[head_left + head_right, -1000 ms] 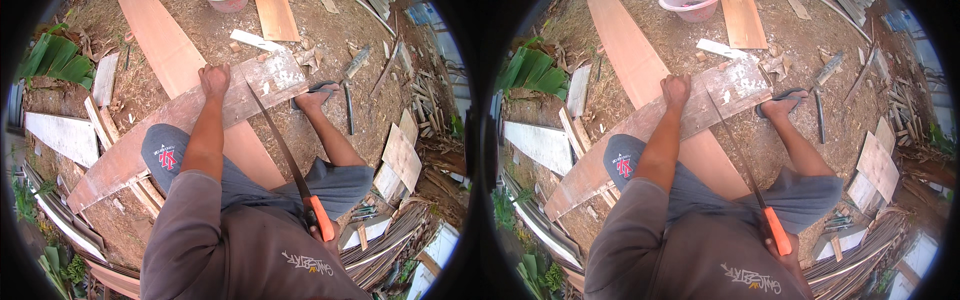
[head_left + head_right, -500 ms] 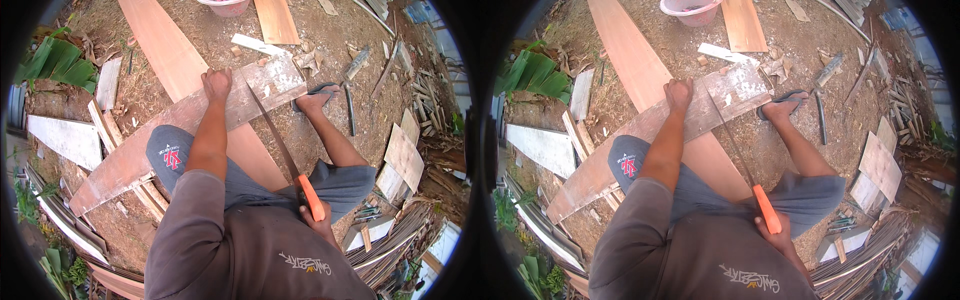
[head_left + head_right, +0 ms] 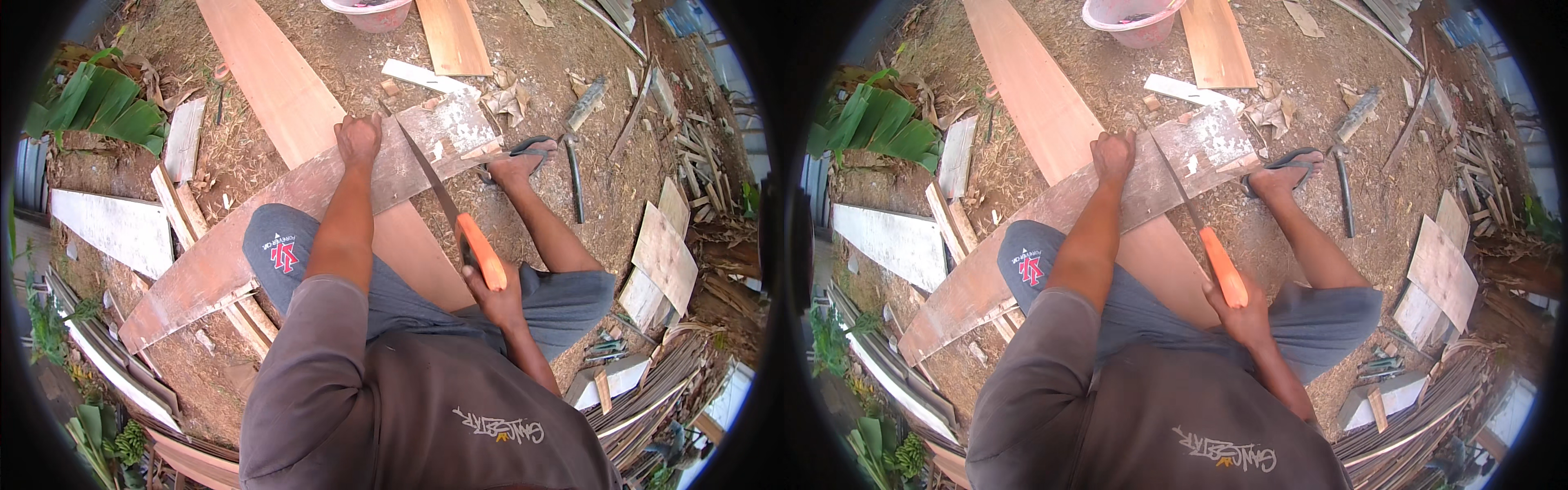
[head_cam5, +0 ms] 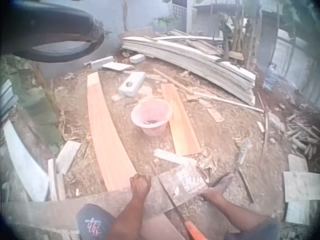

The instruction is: The person selects a plank, measures it with a tape measure, and cuts it with a hand saw. The person repeats this process with another plank, measuring and cutting to size.

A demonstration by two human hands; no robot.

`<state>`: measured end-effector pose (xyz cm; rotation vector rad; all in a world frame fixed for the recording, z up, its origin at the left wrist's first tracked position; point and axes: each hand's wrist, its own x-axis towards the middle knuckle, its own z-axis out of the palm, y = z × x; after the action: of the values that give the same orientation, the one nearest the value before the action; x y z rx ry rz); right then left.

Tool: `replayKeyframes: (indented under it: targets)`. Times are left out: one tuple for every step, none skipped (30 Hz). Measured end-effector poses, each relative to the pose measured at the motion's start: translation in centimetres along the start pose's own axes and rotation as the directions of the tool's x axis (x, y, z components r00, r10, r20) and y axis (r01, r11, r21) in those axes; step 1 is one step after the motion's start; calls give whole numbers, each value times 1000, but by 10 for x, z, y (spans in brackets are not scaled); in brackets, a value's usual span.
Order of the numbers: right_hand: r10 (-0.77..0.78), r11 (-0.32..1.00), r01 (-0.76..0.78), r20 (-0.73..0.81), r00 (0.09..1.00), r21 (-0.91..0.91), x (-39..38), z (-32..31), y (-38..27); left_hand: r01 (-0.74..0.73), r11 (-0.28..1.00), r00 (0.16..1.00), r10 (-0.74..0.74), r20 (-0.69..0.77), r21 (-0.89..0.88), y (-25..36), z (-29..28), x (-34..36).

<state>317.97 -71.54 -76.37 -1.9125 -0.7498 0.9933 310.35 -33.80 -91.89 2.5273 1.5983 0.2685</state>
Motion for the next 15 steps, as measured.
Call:
replayKeyframes:
  targets:
    - [15, 996, -11, 37, 999, -89, -51, -24, -10, -1, 1000, 1000, 1, -17, -3, 0, 0, 2]
    - [34, 994, -28, 54, 998, -107, -93, -41, -19, -9, 1000, 999, 9, -30, -9, -1, 1, 6]
    - [145, 988, -146, 37, 989, 46, -133, -56, -30, -10, 1000, 999, 9, -38, -16, -2, 3, 2]
    - [212, 972, -213, 27, 977, 94, -158, -65, -40, 11, 999, 1000, -12, -18, -35, -3, 4, -1]
    - [303, 943, -296, -28, 952, 154, -164, -68, -45, 14, 999, 999, -16, -32, -49, -3, 5, 2]
    - [244, 956, -246, 29, 969, 162, -157, -63, -48, 8, 998, 999, -10, -40, -57, -3, 7, 2]
    - [128, 974, -129, 18, 992, 186, -128, -52, -44, 26, 996, 998, -30, -53, -88, -3, 8, 1]
    - [134, 986, -134, -1, 991, 104, -93, -41, -39, 16, 995, 998, -22, -59, -96, -3, 9, 2]
    - [314, 944, -315, 26, 949, 92, -44, -24, -27, 12, 995, 998, -18, -56, -103, -2, 10, 1]
    - [185, 975, -185, 11, 983, 126, 7, -2, -11, 15, 995, 998, -22, -62, -100, -2, 10, 2]
    - [6, 990, -4, -12, 1000, 139, 55, 21, 1, 7, 997, 999, -10, -40, -78, -1, 9, 2]
    - [-27, 987, 23, 25, 999, 160, 94, 37, 11, -5, 999, 1000, 4, -23, -46, -2, 8, 2]
    - [-8, 996, 6, 19, 1000, 90, 100, 42, 20, -19, 1000, 1000, 19, -13, -16, -1, 6, 4]
    - [-65, 996, 64, 9, 998, 67, 99, 43, 22, -34, 999, 999, 34, -31, -15, -2, 4, 9]
    - [-161, 985, 161, -3, 987, 57, 82, 37, 21, -45, 999, 999, 44, -20, -22, -3, 4, 8]
